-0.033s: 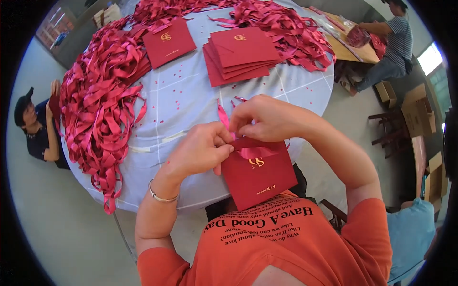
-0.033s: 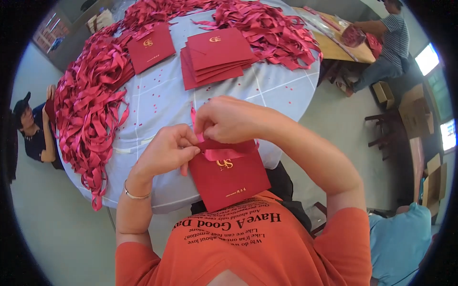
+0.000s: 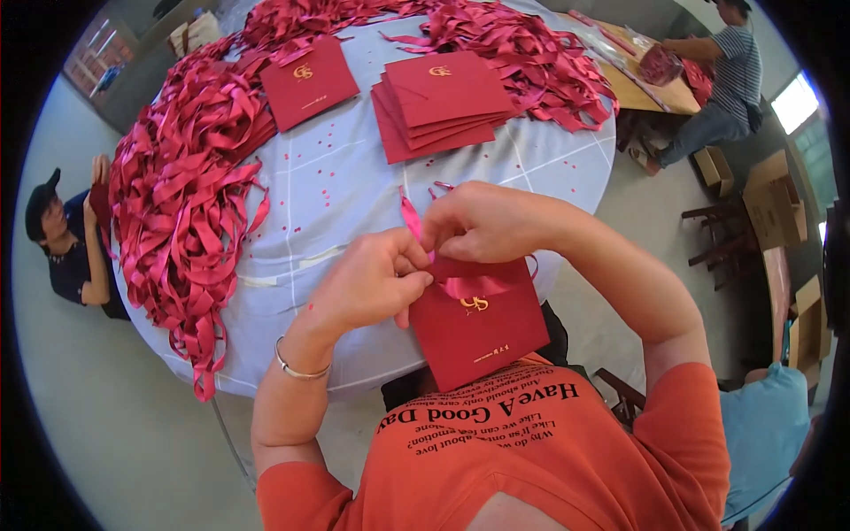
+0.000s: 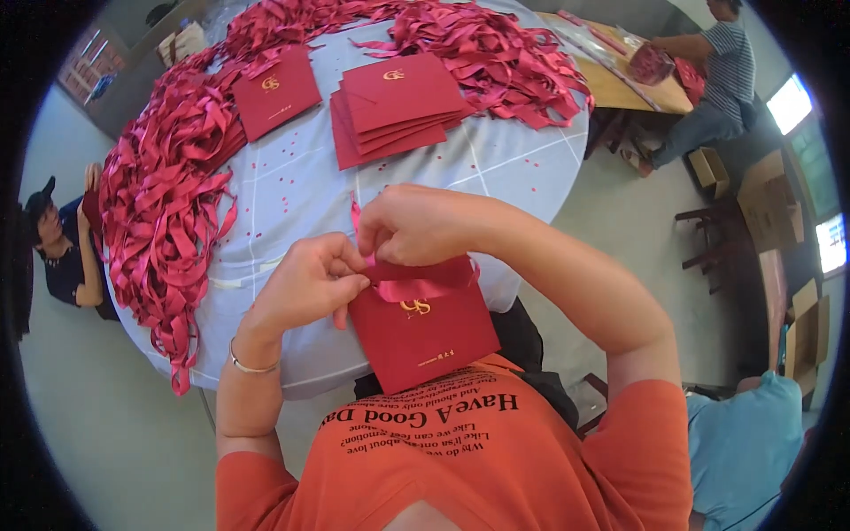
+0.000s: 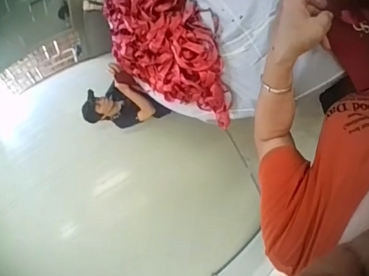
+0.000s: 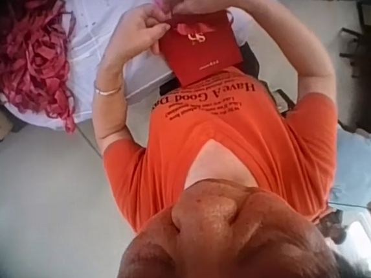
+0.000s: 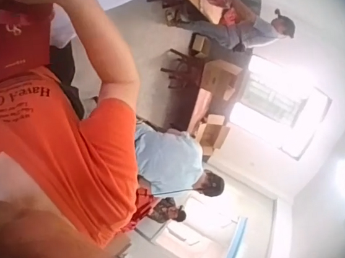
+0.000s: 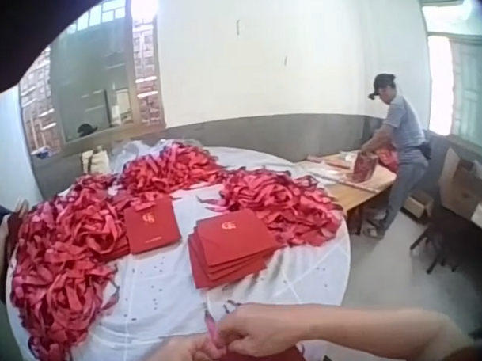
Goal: The person attaches ribbon handles to red gift bags by threading ribbon strips through slits in the bags and pressing them into place by hand.
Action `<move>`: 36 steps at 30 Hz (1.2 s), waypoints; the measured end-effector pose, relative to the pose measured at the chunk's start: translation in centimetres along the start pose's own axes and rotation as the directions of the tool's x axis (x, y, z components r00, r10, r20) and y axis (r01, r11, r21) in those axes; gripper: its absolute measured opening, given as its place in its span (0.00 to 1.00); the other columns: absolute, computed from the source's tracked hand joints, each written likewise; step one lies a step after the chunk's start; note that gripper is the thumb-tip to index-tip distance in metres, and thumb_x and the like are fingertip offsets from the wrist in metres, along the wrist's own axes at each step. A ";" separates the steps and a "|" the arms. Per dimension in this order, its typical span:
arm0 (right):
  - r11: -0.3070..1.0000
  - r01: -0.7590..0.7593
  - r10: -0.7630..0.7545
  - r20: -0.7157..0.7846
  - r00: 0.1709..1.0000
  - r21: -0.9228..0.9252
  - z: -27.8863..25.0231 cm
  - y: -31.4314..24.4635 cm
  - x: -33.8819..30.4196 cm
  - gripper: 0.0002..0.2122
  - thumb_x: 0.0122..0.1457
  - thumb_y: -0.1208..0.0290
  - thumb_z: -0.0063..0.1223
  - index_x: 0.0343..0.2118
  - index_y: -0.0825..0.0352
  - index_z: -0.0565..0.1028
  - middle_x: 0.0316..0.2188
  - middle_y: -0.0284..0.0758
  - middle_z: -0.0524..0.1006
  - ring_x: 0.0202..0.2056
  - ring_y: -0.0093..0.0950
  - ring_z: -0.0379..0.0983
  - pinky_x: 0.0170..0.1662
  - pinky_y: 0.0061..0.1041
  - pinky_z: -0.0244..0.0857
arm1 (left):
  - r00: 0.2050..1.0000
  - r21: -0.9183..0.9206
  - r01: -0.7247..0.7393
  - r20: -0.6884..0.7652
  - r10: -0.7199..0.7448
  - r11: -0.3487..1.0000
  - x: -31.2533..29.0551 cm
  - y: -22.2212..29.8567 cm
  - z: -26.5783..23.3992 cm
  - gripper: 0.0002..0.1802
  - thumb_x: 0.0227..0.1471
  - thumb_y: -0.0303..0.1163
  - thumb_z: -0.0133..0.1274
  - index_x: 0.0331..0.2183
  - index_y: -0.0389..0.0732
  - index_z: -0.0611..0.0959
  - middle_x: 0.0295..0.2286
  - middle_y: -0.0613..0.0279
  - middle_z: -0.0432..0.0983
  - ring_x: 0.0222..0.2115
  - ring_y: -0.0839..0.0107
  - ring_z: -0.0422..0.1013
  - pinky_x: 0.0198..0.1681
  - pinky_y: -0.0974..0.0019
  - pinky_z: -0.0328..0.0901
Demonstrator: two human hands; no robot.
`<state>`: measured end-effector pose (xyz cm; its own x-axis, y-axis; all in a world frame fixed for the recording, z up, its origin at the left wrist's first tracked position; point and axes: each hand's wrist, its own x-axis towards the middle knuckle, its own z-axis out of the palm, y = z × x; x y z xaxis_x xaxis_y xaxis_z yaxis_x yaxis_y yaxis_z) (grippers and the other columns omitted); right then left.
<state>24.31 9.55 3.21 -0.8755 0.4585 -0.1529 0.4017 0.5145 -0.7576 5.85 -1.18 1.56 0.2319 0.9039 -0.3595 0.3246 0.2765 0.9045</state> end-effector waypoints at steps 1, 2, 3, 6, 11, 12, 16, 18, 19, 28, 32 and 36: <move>0.990 -0.020 -0.009 0.203 0.979 0.138 0.0 0.7 0.6 0.10 0.52 0.77 0.53 0.38 0.72 0.76 0.28 0.35 0.80 0.29 0.25 0.75 0.34 0.24 0.68 | 1.000 -0.005 -0.028 -0.014 0.028 1.000 -0.1 0.1 0.3 0.05 0.51 0.19 0.53 0.29 0.35 0.73 0.20 0.62 0.75 0.14 0.76 0.72 0.15 0.72 0.62; 0.990 -0.027 0.001 0.184 0.983 0.139 0.0 1.2 0.9 0.10 0.52 0.77 0.53 0.38 0.72 0.76 0.28 0.35 0.80 0.29 0.25 0.75 0.34 0.24 0.68 | 0.998 -0.010 -0.056 -0.027 0.056 0.998 -0.2 0.3 0.6 0.07 0.51 0.18 0.54 0.28 0.35 0.71 0.18 0.62 0.74 0.14 0.76 0.72 0.14 0.72 0.61; 0.973 -0.074 0.010 0.282 0.959 0.219 0.0 1.5 1.1 0.11 0.51 0.78 0.53 0.39 0.72 0.75 0.28 0.33 0.79 0.29 0.22 0.74 0.33 0.23 0.67 | 0.998 0.000 -0.062 -0.010 0.062 0.998 -0.4 0.5 0.8 0.07 0.51 0.18 0.54 0.28 0.35 0.71 0.18 0.62 0.74 0.14 0.76 0.72 0.14 0.72 0.61; 0.931 -0.217 0.061 0.463 0.884 0.292 -0.3 1.1 1.8 0.13 0.48 0.78 0.54 0.39 0.70 0.74 0.25 0.30 0.77 0.25 0.18 0.70 0.26 0.21 0.64 | 0.990 0.083 -0.141 0.043 0.138 0.987 -0.8 0.7 1.1 0.09 0.50 0.17 0.54 0.26 0.36 0.70 0.16 0.66 0.73 0.15 0.78 0.72 0.15 0.74 0.62; 0.885 -0.383 0.190 0.546 0.816 0.264 0.2 -0.1 1.7 0.12 0.42 0.77 0.60 0.33 0.68 0.75 0.18 0.27 0.71 0.18 0.18 0.64 0.17 0.22 0.56 | 0.974 0.144 -0.226 0.062 0.219 0.964 -0.8 0.0 1.5 0.09 0.49 0.16 0.55 0.25 0.36 0.71 0.17 0.66 0.73 0.17 0.77 0.74 0.17 0.75 0.65; 0.883 -0.385 0.191 0.541 0.819 0.270 0.3 0.0 1.7 0.12 0.42 0.77 0.60 0.33 0.68 0.75 0.18 0.27 0.71 0.18 0.18 0.64 0.17 0.22 0.56 | 0.975 0.140 -0.219 0.060 0.212 0.966 -0.8 0.0 1.5 0.09 0.49 0.15 0.55 0.25 0.36 0.71 0.17 0.66 0.74 0.17 0.77 0.75 0.18 0.75 0.65; 0.820 -0.446 0.214 0.531 0.820 0.359 1.0 1.2 1.7 0.13 0.40 0.77 0.63 0.32 0.69 0.76 0.17 0.28 0.71 0.17 0.18 0.64 0.16 0.20 0.54 | 0.976 0.100 -0.212 0.080 0.204 0.972 -0.8 0.2 1.4 0.09 0.48 0.15 0.55 0.25 0.35 0.71 0.18 0.65 0.74 0.18 0.77 0.75 0.18 0.75 0.66; 0.798 -0.462 0.227 0.518 0.825 0.387 1.5 1.5 1.5 0.14 0.40 0.77 0.64 0.33 0.69 0.75 0.18 0.29 0.71 0.18 0.18 0.65 0.16 0.20 0.54 | 0.966 0.108 -0.252 0.086 0.243 0.962 -0.8 0.1 1.4 0.08 0.48 0.14 0.55 0.28 0.34 0.72 0.20 0.64 0.75 0.18 0.77 0.75 0.19 0.75 0.66; 0.763 -0.444 0.244 0.427 0.871 0.470 2.0 1.2 1.1 0.16 0.39 0.77 0.64 0.34 0.70 0.75 0.18 0.29 0.72 0.18 0.19 0.67 0.16 0.20 0.56 | 0.967 0.109 -0.250 0.087 0.241 0.962 -0.7 0.0 1.3 0.08 0.48 0.14 0.55 0.28 0.34 0.72 0.20 0.64 0.75 0.18 0.77 0.75 0.19 0.75 0.66; 0.911 -0.006 0.179 -0.384 0.906 0.411 2.5 4.0 2.9 0.09 0.47 0.80 0.58 0.33 0.71 0.72 0.24 0.34 0.76 0.28 0.25 0.75 0.26 0.25 0.67 | 0.988 -0.012 -0.122 0.097 0.122 0.993 -1.0 0.3 1.6 0.07 0.48 0.17 0.55 0.32 0.32 0.74 0.22 0.63 0.79 0.20 0.77 0.76 0.21 0.74 0.69; 0.972 0.022 0.116 -0.556 0.823 0.235 2.2 4.9 3.8 0.07 0.49 0.80 0.57 0.31 0.71 0.72 0.25 0.35 0.77 0.29 0.24 0.74 0.34 0.25 0.69 | 0.983 0.021 -0.134 0.129 0.131 0.991 -1.2 0.3 1.4 0.09 0.48 0.15 0.55 0.34 0.31 0.75 0.24 0.61 0.79 0.19 0.78 0.75 0.20 0.76 0.68; 0.985 0.049 0.060 -0.597 0.800 0.164 2.5 5.7 2.7 0.08 0.51 0.77 0.59 0.33 0.70 0.75 0.27 0.35 0.78 0.31 0.24 0.75 0.35 0.25 0.69 | 0.989 0.004 -0.086 0.123 0.085 0.996 -0.9 0.4 1.5 0.06 0.49 0.20 0.56 0.33 0.32 0.77 0.23 0.61 0.79 0.18 0.79 0.74 0.19 0.74 0.66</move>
<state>23.62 11.93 -3.12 -0.5159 0.8303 0.2109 0.3091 0.4101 -0.8581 7.19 -2.36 1.87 0.3697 0.8769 -0.3072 0.3068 0.1969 0.9312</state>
